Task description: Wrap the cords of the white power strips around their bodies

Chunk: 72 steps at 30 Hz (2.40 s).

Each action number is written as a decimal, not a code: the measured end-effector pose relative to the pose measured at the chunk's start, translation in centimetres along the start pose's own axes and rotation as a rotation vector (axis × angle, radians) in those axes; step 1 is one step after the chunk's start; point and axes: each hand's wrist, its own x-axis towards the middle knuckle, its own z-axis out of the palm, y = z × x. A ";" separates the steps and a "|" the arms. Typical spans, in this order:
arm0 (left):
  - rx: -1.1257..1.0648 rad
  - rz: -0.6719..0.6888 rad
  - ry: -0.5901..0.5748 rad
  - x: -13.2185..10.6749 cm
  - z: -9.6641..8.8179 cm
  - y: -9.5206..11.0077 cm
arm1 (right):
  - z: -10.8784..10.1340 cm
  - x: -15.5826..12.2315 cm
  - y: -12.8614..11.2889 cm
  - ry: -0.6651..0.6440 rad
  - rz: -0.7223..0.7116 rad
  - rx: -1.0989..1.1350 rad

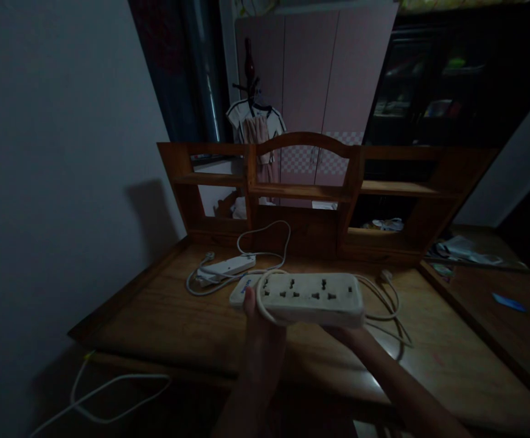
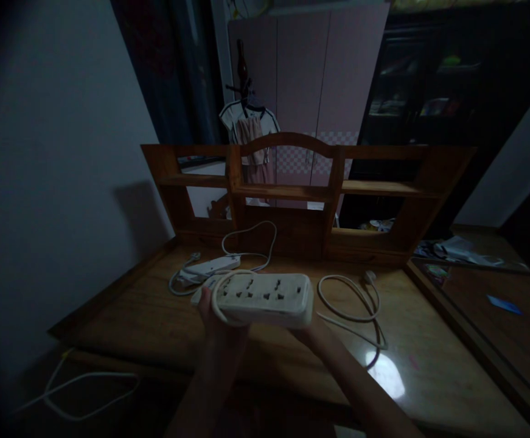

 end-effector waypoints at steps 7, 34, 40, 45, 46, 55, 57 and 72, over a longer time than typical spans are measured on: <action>0.369 0.371 0.275 2.9 -2.2 0.3 | 3.5 -4.0 -0.5 -0.195 0.065 -0.724; 0.674 0.030 0.052 0.0 -5.6 0.2 | -6.7 2.5 -5.5 -0.262 -0.345 -0.291; 0.380 -0.135 -0.055 -0.3 -5.8 -0.8 | -5.1 3.7 -2.3 -0.330 -0.103 0.201; 0.202 -0.214 0.015 0.0 -3.7 -0.8 | -4.2 4.1 -1.5 -0.405 0.009 0.410; 0.201 -0.181 0.047 0.1 -3.2 -0.6 | -4.1 4.1 -1.4 -0.380 0.003 0.396; 0.033 -0.032 0.036 1.6 -0.4 0.8 | 1.2 1.9 2.8 -0.056 -0.074 -0.013; 0.022 0.067 0.088 2.3 -0.8 0.8 | 2.3 1.1 3.3 -0.026 -0.099 -0.039; 0.394 0.231 0.308 3.9 -4.5 -1.4 | 4.6 -4.3 0.4 -0.155 0.117 -0.727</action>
